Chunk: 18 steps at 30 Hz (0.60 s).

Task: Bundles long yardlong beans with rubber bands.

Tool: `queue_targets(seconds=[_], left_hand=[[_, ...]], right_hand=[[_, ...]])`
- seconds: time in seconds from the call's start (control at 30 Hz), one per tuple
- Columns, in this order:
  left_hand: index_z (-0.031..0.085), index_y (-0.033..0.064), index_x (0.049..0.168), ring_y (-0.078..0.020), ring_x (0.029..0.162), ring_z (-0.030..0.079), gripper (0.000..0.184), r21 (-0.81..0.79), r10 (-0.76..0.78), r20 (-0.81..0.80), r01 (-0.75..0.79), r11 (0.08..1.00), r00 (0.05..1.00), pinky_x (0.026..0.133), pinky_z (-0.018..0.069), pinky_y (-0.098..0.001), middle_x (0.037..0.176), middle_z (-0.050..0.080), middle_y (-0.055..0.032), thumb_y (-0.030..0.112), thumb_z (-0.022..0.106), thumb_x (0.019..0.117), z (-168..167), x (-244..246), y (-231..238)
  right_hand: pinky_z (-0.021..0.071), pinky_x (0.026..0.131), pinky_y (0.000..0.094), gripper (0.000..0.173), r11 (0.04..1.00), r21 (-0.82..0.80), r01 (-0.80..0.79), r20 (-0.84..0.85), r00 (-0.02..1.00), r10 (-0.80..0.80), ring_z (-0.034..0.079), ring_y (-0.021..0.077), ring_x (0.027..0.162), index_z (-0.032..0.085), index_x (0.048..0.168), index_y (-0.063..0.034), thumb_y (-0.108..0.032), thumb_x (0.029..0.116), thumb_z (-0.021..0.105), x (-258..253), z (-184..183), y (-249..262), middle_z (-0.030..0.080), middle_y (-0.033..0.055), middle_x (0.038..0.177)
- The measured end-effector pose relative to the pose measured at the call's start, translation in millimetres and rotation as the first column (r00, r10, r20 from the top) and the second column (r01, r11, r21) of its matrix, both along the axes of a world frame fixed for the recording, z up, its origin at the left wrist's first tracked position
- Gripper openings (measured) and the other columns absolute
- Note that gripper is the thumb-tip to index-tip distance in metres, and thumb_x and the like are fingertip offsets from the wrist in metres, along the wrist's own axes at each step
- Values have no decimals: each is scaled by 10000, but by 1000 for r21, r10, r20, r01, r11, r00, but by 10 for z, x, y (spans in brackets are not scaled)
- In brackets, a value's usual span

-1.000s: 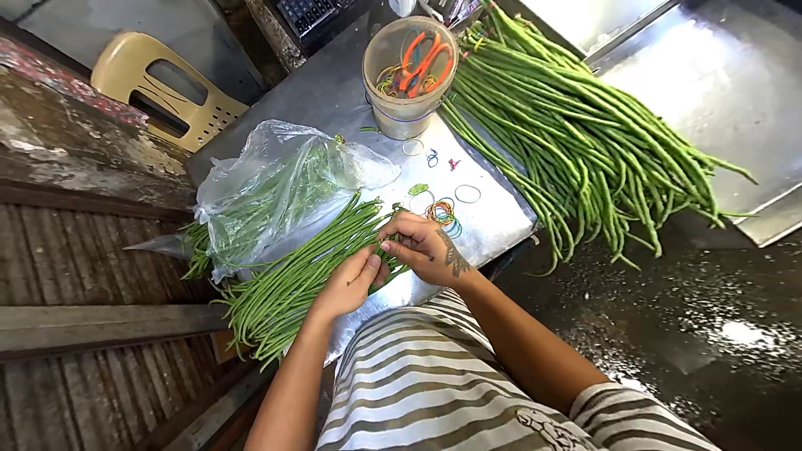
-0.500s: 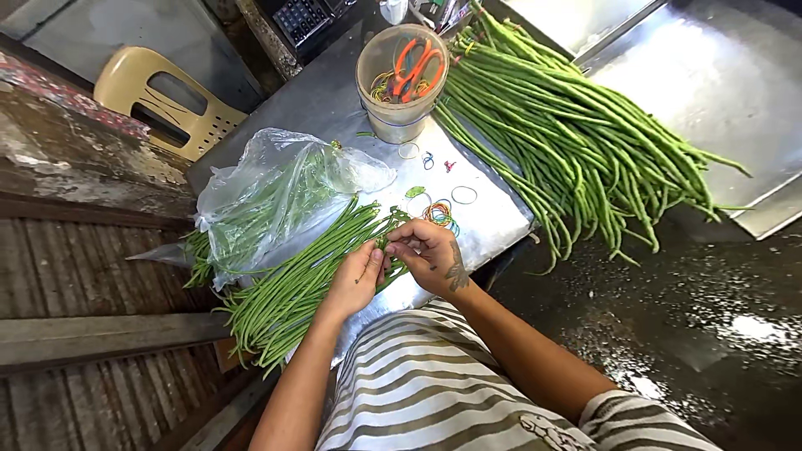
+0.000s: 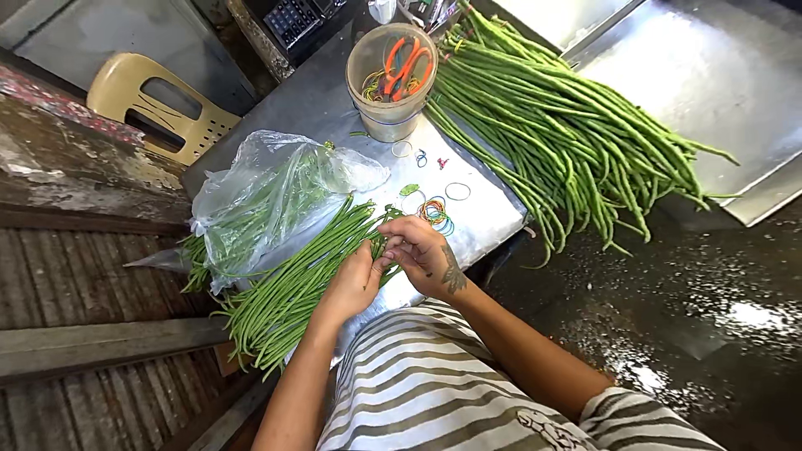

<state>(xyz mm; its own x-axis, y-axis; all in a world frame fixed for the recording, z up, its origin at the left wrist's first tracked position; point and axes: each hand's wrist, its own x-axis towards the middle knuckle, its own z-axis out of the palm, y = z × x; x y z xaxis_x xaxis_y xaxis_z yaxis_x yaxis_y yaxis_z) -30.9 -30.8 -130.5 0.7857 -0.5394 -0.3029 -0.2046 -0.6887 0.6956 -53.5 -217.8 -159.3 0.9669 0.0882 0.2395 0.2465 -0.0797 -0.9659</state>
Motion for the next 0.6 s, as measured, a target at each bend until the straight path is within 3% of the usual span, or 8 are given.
queue_targets(seconds=[0.07,0.13,0.23,0.37,0.6], left_hand=[[555,-9,1211,-183,822,635,452,6,-55,-42,55,998,998,784,551,-379,882,617,-83,383,367,1088,3,3,31],[587,3,1115,-154,732,604,433,-31,-117,-66,115,993,991,711,536,-348,803,586,-52,374,366,1088,-9,23,66],[609,39,1006,-101,679,574,407,-129,-178,-125,162,978,976,666,512,-297,761,578,-13,354,368,1097,-54,21,113],[595,46,1064,-70,667,580,340,-303,-142,-211,73,950,967,630,522,-253,782,591,14,312,386,1102,-128,-42,147],[577,31,1123,-98,640,565,396,-315,-132,-200,64,947,971,618,531,-294,766,556,-8,372,376,1102,-172,-108,171]], right_hand=[[600,747,256,282,995,-89,-53,41,998,57,654,89,847,703,1243,-60,-65,971,630,22,5,-29,657,80,1128],[581,803,254,260,976,-177,-125,74,987,140,650,87,904,725,1222,-72,-97,995,602,61,31,-76,673,79,1157],[570,840,249,208,950,-245,-191,106,969,222,659,88,934,754,1096,-83,-156,1025,573,82,35,-128,697,55,1048],[575,807,242,181,961,-205,-184,108,972,209,659,82,876,747,1051,-59,-151,1016,595,64,13,-109,696,52,999],[585,690,234,227,995,-21,-97,34,995,98,643,57,769,743,1106,-43,-220,967,718,1,-32,-128,697,59,1030]])
